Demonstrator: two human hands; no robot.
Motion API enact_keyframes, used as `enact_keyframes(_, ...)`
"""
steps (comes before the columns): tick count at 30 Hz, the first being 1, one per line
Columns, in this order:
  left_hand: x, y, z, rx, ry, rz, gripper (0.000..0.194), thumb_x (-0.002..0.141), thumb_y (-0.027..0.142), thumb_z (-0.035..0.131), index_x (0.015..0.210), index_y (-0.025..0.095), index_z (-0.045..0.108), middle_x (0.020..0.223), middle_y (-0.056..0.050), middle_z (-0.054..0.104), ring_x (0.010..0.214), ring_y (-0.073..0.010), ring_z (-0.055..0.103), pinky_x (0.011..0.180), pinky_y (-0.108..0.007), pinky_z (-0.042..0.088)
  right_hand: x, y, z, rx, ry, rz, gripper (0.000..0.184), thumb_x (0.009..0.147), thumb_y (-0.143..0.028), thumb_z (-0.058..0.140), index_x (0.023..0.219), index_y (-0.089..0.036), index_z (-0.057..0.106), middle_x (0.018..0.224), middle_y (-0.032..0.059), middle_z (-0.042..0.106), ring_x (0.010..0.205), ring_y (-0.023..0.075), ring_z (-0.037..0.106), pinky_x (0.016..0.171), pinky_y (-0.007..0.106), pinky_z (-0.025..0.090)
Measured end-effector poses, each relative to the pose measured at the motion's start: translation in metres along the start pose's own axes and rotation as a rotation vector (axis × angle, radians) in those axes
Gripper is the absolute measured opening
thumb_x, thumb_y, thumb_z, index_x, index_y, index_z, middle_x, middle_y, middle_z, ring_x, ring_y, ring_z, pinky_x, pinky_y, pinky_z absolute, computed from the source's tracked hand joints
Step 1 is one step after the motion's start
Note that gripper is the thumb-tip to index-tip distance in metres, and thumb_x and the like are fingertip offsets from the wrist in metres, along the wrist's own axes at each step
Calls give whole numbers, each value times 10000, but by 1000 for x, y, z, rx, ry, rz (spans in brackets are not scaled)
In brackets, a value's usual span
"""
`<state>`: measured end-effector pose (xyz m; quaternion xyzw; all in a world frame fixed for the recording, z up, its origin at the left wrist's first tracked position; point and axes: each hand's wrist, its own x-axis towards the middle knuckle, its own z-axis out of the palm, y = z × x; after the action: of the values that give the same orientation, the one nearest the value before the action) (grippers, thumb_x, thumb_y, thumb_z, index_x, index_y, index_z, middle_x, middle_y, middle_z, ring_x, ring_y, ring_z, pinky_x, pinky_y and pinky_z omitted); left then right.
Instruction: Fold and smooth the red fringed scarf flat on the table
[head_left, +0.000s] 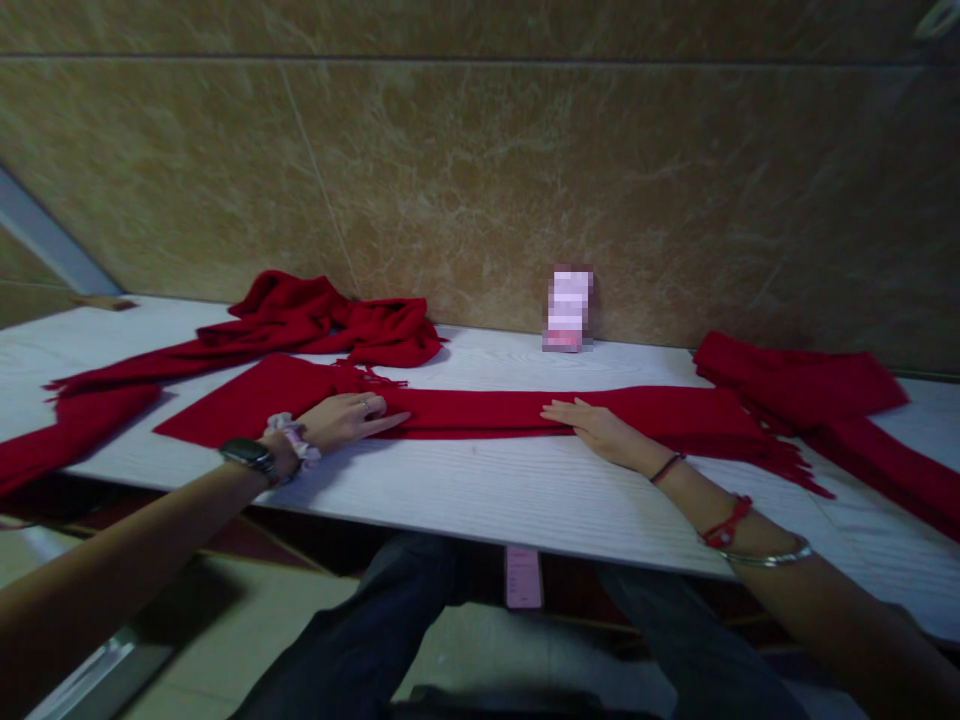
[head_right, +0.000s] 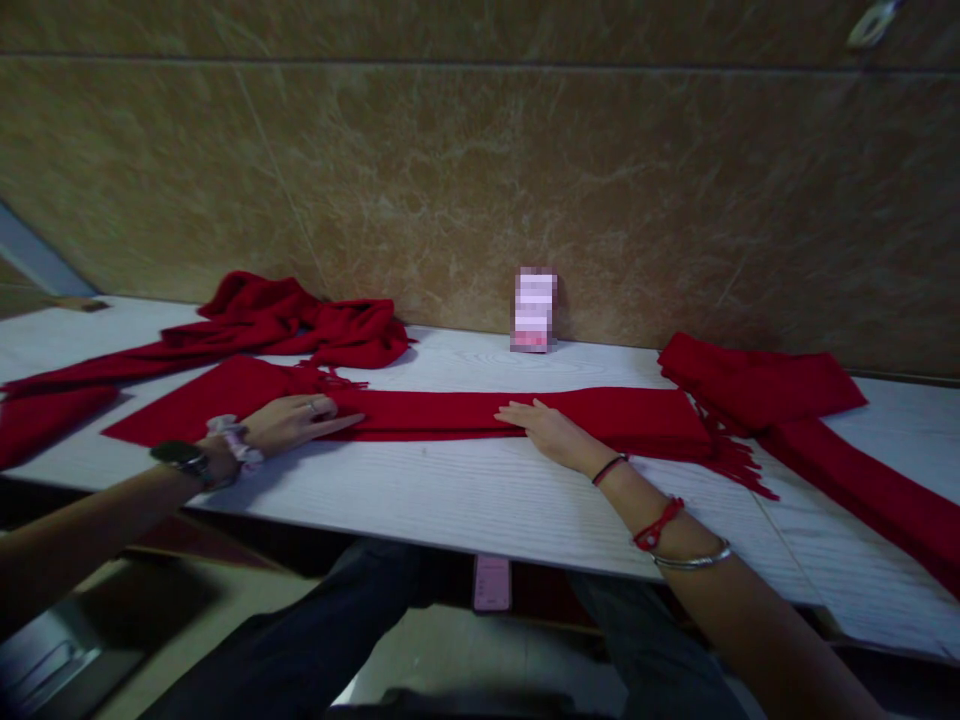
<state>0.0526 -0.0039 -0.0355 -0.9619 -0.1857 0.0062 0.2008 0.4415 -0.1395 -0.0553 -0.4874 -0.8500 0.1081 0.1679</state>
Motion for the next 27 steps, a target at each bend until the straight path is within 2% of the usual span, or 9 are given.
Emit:
enact_keyframes(3, 5, -10, -4, 7, -78, 12, 539, 791, 12, 304, 1229, 262, 492, 879, -58, 541, 792, -140, 520, 744, -237, 451, 0, 1, 1, -51, -9, -22, 522, 809, -33, 302, 1240, -273, 474, 1314, 22, 466, 1253, 156, 339, 1051, 498, 185)
enact_keyframes(6, 12, -8, -10, 21, -113, 27, 519, 781, 25, 338, 1212, 258, 510, 933, -66, 552, 816, -153, 532, 733, -252, 455, 0, 1, 2, -113, -24, -34, 498, 812, -41, 318, 1225, -258, 491, 1319, 32, 461, 1260, 154, 326, 1056, 485, 179)
enact_keyframes(9, 20, 6, -15, 33, -70, -75, 415, 791, 98, 404, 1160, 214, 555, 1018, -90, 541, 883, -183, 531, 750, -278, 459, 0, 0, 2, -148, -44, -39, 480, 822, -48, 317, 1235, -225, 484, 1331, 54, 445, 1270, 158, 306, 1060, 468, 178)
enact_keyframes(12, 30, 23, -20, 34, -55, -191, 364, 791, 146, 443, 1135, 155, 564, 994, -107, 563, 872, -198, 546, 768, -302, 461, 0, -1, 2, -147, -44, -28, 475, 822, -59, 336, 1245, -226, 473, 1334, 56, 441, 1271, 160, 305, 1061, 465, 179)
enact_keyframes(15, 40, 34, -26, 18, -62, -233, 367, 790, 127, 422, 1129, 162, 559, 927, -84, 595, 817, -185, 568, 769, -304, 462, 0, -2, 2, -112, -35, 7, 485, 830, -54, 306, 1255, -228, 462, 1327, 54, 449, 1264, 157, 318, 1058, 464, 192)
enact_keyframes(19, 40, 40, -33, 29, 16, -335, 350, 795, 135, 411, 1111, 162, 559, 979, -96, 584, 840, -193, 569, 761, -304, 469, -1, -1, 1, -31, 3, 6, 489, 850, -66, 269, 1273, -245, 437, 1325, 42, 450, 1253, 145, 338, 1055, 470, 200)
enact_keyframes(21, 34, 45, -32, 30, -5, -301, 374, 792, 115, 407, 1136, 168, 547, 984, -96, 577, 854, -189, 565, 760, -293, 470, -2, 0, 0, -21, 14, -10, 474, 858, -81, 273, 1259, -259, 452, 1319, 38, 457, 1248, 144, 345, 1053, 480, 195)
enact_keyframes(24, 27, 54, -27, 47, -121, -218, 458, 795, 57, 364, 1208, 197, 503, 930, -83, 566, 815, -168, 565, 706, -255, 473, -3, 2, 1, -69, -10, -30, 459, 851, -78, 288, 1221, -255, 496, 1316, 48, 462, 1254, 152, 336, 1053, 498, 168)
enact_keyframes(27, 23, 57, -23, 101, -181, -214, 522, 795, 26, 335, 1262, 227, 453, 894, -81, 542, 782, -173, 554, 646, -249, 468, -4, 2, 3, -117, -23, -42, 461, 840, -66, 304, 1218, -242, 501, 1328, 56, 447, 1268, 151, 309, 1058, 490, 151)
